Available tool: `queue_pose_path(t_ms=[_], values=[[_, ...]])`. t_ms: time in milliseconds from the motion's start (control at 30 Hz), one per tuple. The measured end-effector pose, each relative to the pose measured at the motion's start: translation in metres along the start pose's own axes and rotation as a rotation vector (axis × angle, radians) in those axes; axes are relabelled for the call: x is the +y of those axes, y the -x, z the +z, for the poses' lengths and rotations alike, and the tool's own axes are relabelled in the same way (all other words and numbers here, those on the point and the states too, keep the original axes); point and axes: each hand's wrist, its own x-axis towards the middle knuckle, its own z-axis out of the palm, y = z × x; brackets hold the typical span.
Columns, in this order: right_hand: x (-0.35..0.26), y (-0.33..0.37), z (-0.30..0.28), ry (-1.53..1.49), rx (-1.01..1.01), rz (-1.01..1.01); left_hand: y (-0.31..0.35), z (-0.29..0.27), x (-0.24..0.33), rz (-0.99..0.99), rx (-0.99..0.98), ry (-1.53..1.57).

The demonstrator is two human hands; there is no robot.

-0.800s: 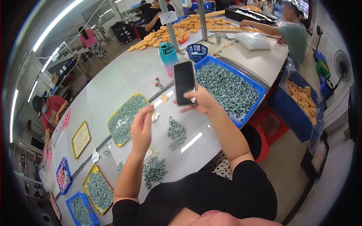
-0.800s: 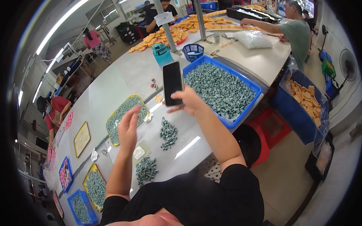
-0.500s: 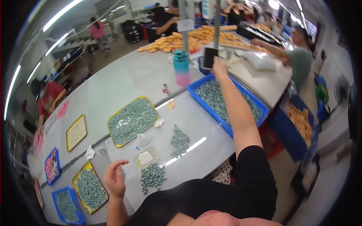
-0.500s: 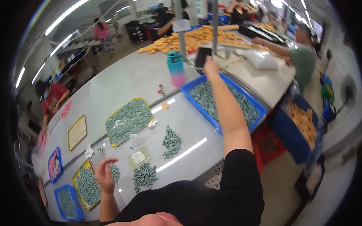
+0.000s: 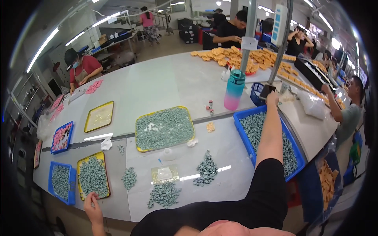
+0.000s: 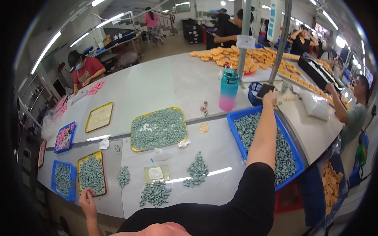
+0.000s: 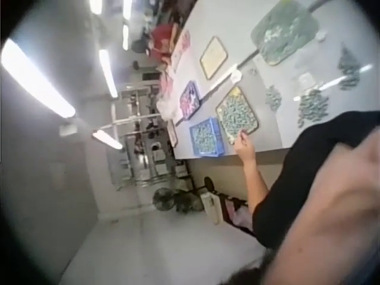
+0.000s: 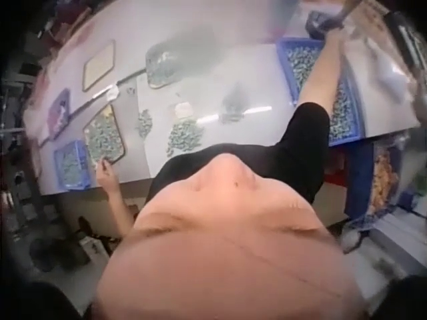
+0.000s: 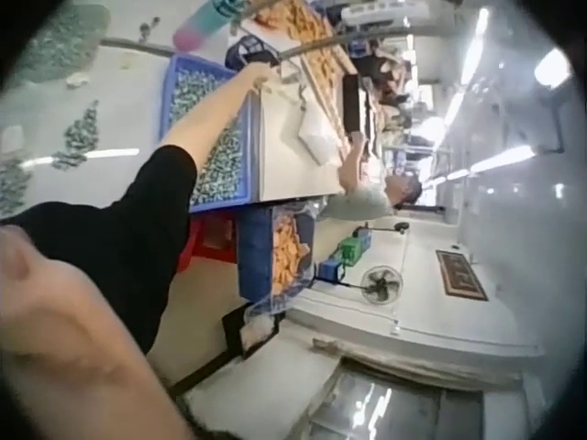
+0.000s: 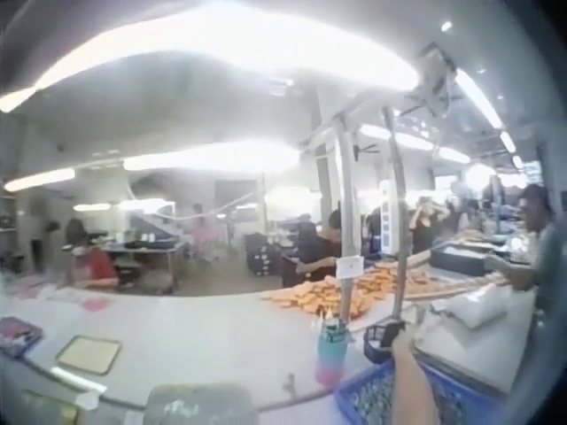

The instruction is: Sorting small green toy components and placing them onto a template on a workbench.

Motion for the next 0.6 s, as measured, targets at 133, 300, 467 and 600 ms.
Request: queue_pose_path(t_ms=[133, 300, 467, 600], values=[[-0.032, 0.023, -0.025, 0.232, 0.106, 0.092, 0.009, 0.048, 0.031, 0.060, -0.044, -0.096], [-0.062, 0.107, -0.066, 0.617, -0.116, -0.208, 0.022, 0.001, 0.028, 0.168, -0.152, -0.291], [-0.042, 0.176, -0.042, 0.658, 0.139, -0.608, 0.054, -0.035, -0.070, 0.238, -0.157, -0.311], [-0.073, 0.369, -0.085, 0.442, 0.061, -0.884, 0.086, -0.036, -0.175, 0.258, -0.313, -0.098]])
